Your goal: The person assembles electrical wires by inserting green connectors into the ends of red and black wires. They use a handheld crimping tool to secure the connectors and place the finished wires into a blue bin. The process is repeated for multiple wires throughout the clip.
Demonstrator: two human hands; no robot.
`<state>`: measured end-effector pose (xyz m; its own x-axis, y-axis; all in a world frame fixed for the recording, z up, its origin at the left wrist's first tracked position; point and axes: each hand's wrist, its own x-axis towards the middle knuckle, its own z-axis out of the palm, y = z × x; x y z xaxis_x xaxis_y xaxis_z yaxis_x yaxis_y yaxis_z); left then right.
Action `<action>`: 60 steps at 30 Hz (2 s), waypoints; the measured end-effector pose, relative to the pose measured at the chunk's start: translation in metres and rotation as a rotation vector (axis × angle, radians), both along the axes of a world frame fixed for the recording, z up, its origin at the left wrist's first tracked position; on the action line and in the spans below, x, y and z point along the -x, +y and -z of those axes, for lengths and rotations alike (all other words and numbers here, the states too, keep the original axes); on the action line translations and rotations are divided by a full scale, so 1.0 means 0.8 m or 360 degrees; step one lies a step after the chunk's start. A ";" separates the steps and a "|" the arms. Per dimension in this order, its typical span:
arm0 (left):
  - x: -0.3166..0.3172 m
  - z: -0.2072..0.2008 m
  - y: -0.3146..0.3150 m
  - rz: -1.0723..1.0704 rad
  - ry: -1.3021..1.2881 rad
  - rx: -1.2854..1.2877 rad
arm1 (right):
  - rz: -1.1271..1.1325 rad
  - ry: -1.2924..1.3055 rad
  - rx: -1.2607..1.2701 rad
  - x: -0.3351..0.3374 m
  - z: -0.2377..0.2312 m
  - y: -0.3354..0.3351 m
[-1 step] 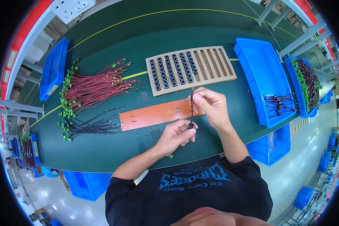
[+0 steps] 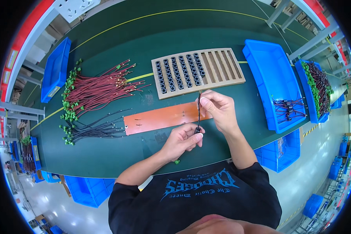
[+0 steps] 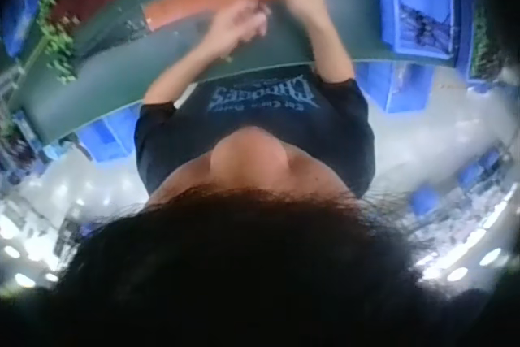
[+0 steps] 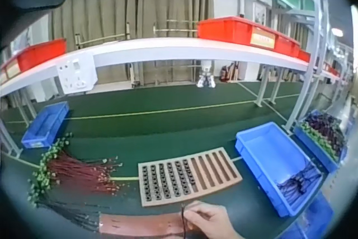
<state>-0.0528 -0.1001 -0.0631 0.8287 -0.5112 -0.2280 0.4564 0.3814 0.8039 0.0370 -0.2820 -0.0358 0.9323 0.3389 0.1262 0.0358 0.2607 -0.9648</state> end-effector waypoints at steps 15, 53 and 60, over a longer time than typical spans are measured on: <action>0.009 0.019 0.015 0.0028 0.0124 0.0343 | -0.0091 0.0336 -0.0315 -0.007 -0.003 0.001; 0.010 0.035 0.025 -0.0292 -0.0026 0.0245 | -0.0027 0.0518 -0.0370 -0.003 0.025 0.024; 0.009 0.027 0.023 -0.0258 0.0089 0.0197 | -0.0230 0.0210 0.0059 0.002 0.015 0.026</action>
